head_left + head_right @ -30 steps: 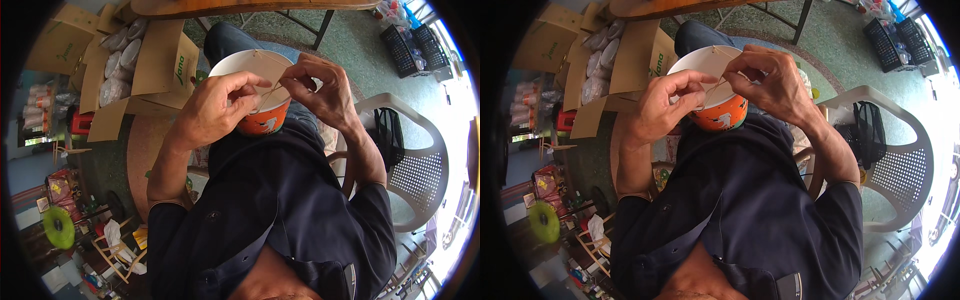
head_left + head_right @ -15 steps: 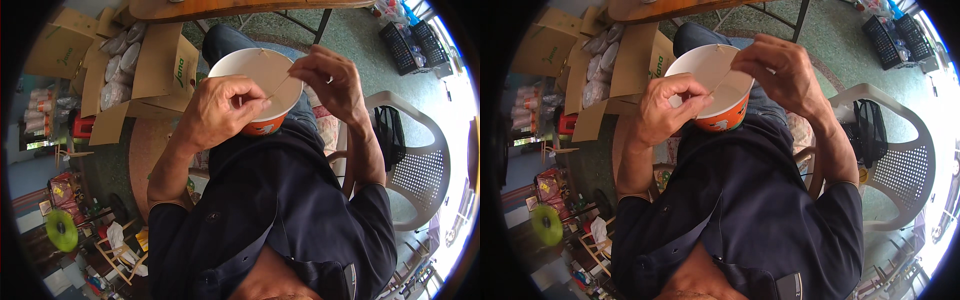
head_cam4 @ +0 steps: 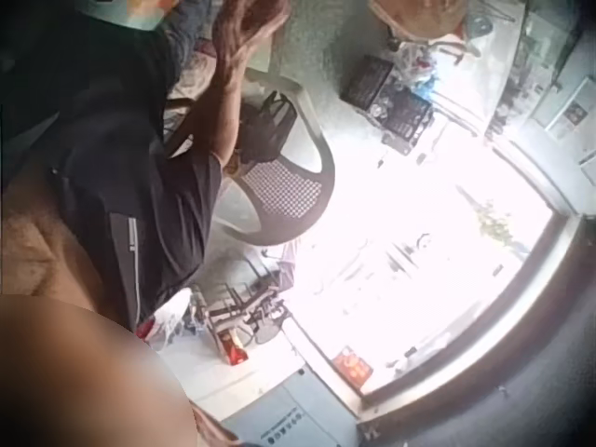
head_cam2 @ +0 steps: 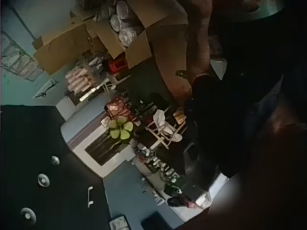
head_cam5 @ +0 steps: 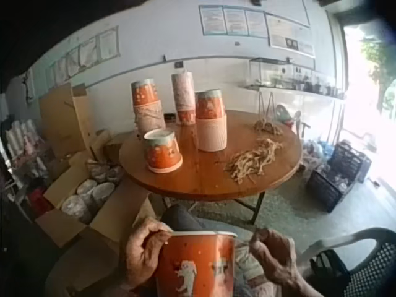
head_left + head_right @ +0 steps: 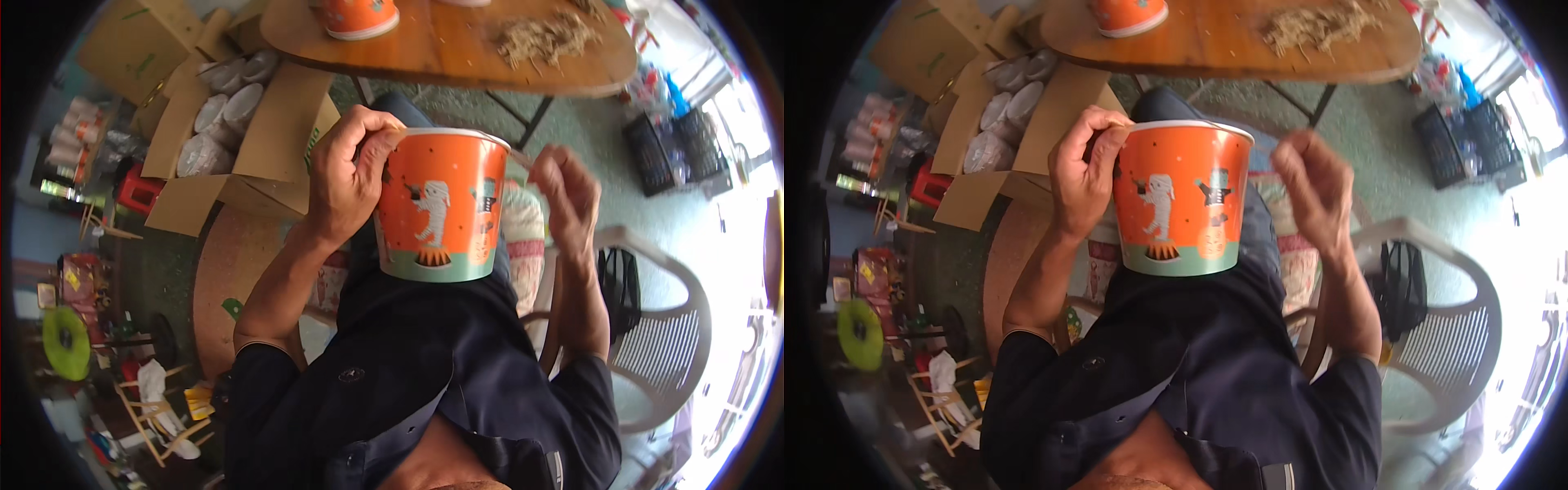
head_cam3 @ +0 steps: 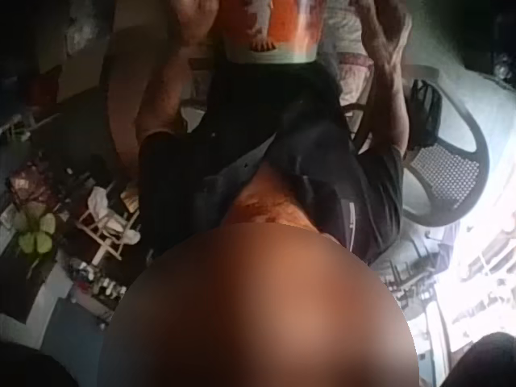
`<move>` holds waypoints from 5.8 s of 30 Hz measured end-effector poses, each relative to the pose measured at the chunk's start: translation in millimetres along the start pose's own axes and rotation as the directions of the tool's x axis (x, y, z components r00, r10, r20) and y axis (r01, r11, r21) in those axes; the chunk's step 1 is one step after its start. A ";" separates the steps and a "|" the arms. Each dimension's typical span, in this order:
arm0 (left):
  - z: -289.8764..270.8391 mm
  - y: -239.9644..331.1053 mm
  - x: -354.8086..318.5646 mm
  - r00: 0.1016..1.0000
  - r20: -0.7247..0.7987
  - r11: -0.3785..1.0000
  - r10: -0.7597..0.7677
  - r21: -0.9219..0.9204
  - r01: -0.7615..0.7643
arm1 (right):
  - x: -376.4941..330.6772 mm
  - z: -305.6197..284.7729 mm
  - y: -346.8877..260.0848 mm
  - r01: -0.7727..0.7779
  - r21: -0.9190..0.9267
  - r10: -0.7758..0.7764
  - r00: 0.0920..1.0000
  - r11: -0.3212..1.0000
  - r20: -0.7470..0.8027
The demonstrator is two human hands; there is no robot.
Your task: Attaching strings to paper Halloween-themed buckets for packaging.
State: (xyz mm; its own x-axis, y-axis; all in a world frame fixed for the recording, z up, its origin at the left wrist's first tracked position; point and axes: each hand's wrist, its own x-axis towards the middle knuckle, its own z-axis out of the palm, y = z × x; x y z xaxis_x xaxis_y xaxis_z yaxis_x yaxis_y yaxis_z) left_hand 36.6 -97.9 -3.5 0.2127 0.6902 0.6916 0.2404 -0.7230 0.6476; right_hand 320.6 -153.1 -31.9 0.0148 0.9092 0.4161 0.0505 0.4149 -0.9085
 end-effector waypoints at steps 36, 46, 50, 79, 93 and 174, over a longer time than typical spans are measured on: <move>47.0 -225.2 77.3 1.000 -0.023 0.913 0.018 0.407 -0.007 | 699.9 184.9 -41.3 0.730 -0.452 -0.730 0.648 0.513 0.218; 50.6 -239.5 77.7 0.999 -0.001 0.922 0.048 0.385 -0.044 | 812.0 264.9 16.5 -0.325 0.450 0.186 0.927 0.832 0.326; 59.4 -240.1 84.8 0.997 0.030 0.932 0.067 0.354 -0.074 | 807.1 250.2 62.4 -0.288 0.290 0.233 0.949 0.913 0.211; 26.4 -223.5 118.6 0.738 -0.441 0.859 -0.511 -0.294 0.419 | 460.9 123.4 84.3 0.500 -0.413 -0.367 0.857 0.761 0.361; -12.0 -201.1 170.8 0.745 -0.257 0.680 -0.616 -0.650 0.339 | 374.1 93.3 68.8 0.072 -0.066 -0.070 0.997 0.995 0.034; 12.4 15.3 -15.5 0.919 0.394 0.980 -0.034 0.193 -0.046 | 85.5 -22.4 74.5 -0.138 -0.545 0.176 0.984 0.827 0.016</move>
State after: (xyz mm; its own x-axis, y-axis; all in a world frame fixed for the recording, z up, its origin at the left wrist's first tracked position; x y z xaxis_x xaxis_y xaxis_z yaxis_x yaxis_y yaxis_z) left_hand 48.7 -119.3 -8.3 0.5601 0.6697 0.4875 0.4081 -0.7352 0.5412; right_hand 348.0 -45.3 -63.2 0.0071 0.9684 0.2493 0.5842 0.1983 -0.7870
